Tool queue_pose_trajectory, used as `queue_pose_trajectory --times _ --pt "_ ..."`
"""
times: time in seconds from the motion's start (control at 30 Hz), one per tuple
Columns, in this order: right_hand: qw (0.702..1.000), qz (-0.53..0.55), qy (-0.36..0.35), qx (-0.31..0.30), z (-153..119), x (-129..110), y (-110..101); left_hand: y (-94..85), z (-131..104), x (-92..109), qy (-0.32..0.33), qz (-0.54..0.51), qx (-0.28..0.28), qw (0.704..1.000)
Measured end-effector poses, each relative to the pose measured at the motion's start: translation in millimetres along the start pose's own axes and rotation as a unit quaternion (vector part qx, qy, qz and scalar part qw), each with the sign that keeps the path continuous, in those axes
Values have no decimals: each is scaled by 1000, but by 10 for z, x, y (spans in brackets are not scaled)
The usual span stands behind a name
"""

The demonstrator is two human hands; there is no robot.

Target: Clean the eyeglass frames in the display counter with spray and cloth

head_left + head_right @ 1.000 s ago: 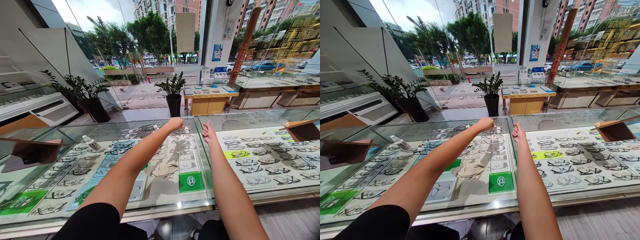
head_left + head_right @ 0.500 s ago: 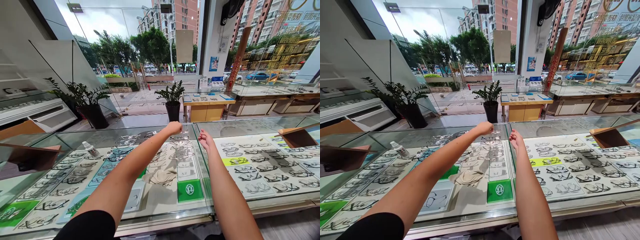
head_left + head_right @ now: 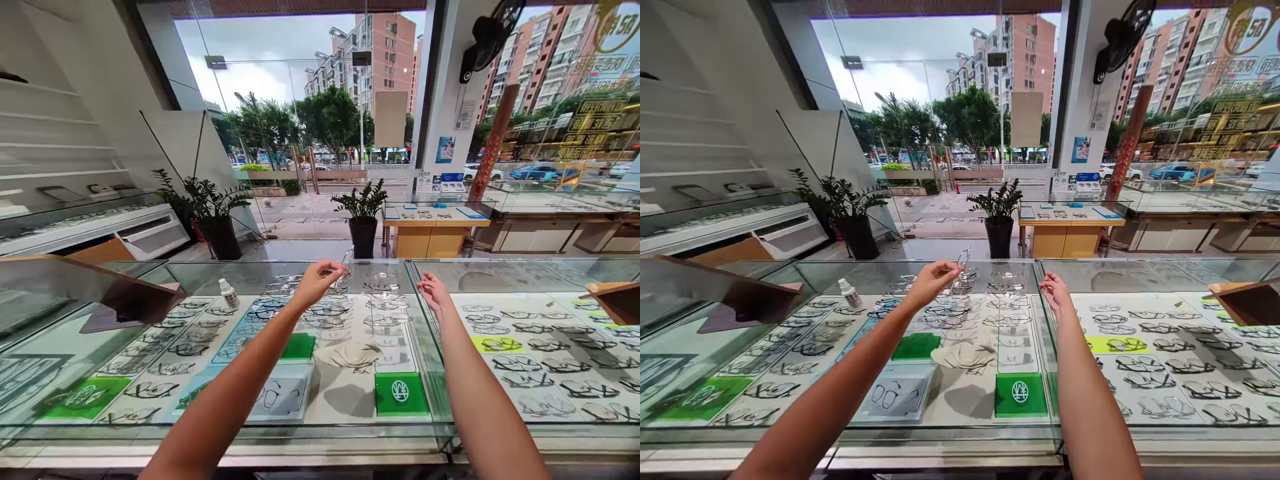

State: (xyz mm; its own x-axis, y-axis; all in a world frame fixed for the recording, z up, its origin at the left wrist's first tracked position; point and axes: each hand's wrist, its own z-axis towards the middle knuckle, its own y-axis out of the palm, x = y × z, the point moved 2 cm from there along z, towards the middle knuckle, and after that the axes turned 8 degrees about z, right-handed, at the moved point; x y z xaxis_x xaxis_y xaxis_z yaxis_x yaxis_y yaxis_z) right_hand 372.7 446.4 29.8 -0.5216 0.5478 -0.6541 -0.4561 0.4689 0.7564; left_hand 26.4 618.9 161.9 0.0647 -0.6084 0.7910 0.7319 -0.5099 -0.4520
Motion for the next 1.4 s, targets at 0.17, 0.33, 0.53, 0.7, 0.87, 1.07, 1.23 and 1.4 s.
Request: queue_pose_trajectory --times 0.17,0.33,0.53,0.7,0.87,1.07,1.23,1.4 --pt "998 -55 -9 -5 -196 -106 447 -193 -319 -204 5 -75 132 988" --pt "991 -103 -12 -88 -730 212 1381 -189 -409 -148 -11 -171 137 976" --pt "965 -179 -29 -191 -1298 787 2093 -62 -530 -14 10 -186 97 978" --pt "954 -226 -42 -193 -1313 799 1973 48 -576 -19 14 -181 82 980" --pt "936 -262 -51 -228 -1363 803 1944 91 -595 -12 18 -187 69 980" --pt "932 -283 -62 -220 -1472 822 2049 134 -610 -26 18 -193 48 980" --pt "926 -298 -78 -218 -1452 815 2026 131 -594 -56 22 -174 38 984" --pt "922 -308 -106 -208 -1413 827 1969 81 -575 -61 20 -131 57 990"
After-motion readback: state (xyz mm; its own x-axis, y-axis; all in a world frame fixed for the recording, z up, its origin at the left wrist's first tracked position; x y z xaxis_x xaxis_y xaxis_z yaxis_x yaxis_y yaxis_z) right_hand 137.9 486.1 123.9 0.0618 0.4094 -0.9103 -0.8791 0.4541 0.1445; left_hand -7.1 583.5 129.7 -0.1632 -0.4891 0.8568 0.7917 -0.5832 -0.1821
